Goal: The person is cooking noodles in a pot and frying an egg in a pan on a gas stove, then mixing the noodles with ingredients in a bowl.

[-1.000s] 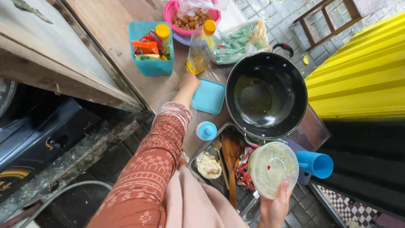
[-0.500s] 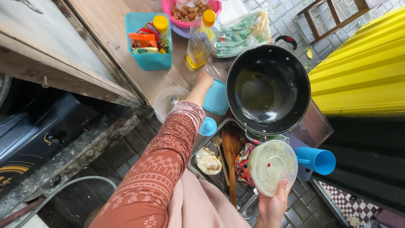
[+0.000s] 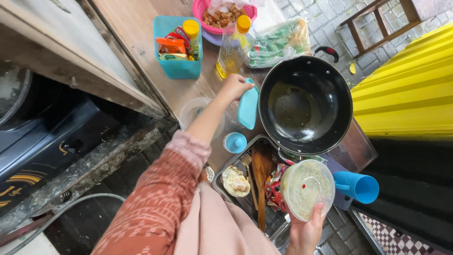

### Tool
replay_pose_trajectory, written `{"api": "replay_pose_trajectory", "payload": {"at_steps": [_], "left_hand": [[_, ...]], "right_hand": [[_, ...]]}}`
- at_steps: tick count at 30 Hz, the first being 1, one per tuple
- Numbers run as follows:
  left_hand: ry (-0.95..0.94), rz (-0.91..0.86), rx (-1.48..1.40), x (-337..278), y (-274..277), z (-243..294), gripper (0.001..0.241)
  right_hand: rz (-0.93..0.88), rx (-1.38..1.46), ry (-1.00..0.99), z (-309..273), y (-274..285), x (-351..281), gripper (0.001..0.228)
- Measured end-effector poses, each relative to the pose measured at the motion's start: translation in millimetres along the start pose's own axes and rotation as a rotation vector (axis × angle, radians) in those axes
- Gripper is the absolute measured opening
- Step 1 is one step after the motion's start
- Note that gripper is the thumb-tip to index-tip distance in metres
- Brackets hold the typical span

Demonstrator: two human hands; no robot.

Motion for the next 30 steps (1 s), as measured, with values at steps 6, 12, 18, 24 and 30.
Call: {"api": "replay_pose_trajectory", "payload": {"at_steps": [6, 12, 18, 24, 30], "left_hand": [[-0.597, 0.639, 0.146, -195.7, 141.9, 60.6, 0.021], [-0.964, 1.183, 0.881, -98.4, 168.8, 32.5, 0.034], [-0.861, 1.135, 1.044, 5.6, 150.8, -47.4, 0.016], [-0.670, 0.773, 0.798, -19.8, 145.4, -48.4, 0.028], [-0.613, 0.714, 0.276, -129.4, 118.8, -83.7, 0.024]], "right_hand": [[-0.162, -0.015, 0.040, 2.5, -11.3, 17.0, 0.056], [-0.468, 0.081, -0.230, -4.8, -116.0, 37.2, 0.073], [-0.350, -0.007, -0.521, 36.9, -251.5, 58.6, 0.071], [-0.373, -0.224, -0.428, 111.1, -300.7, 114.2, 0.050], [-0.413, -0.328, -0.300, 163.5, -300.2, 165.2, 0.063]]}}
Point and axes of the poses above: each hand's wrist, its own x-axis towards the middle knuckle, its own y-axis out of the back of the hand, z = x × y, the point moved 3 cm from there along x, towards the middle knuckle, and after that the axes turned 5 degrees about x, right-handed, at the moved point
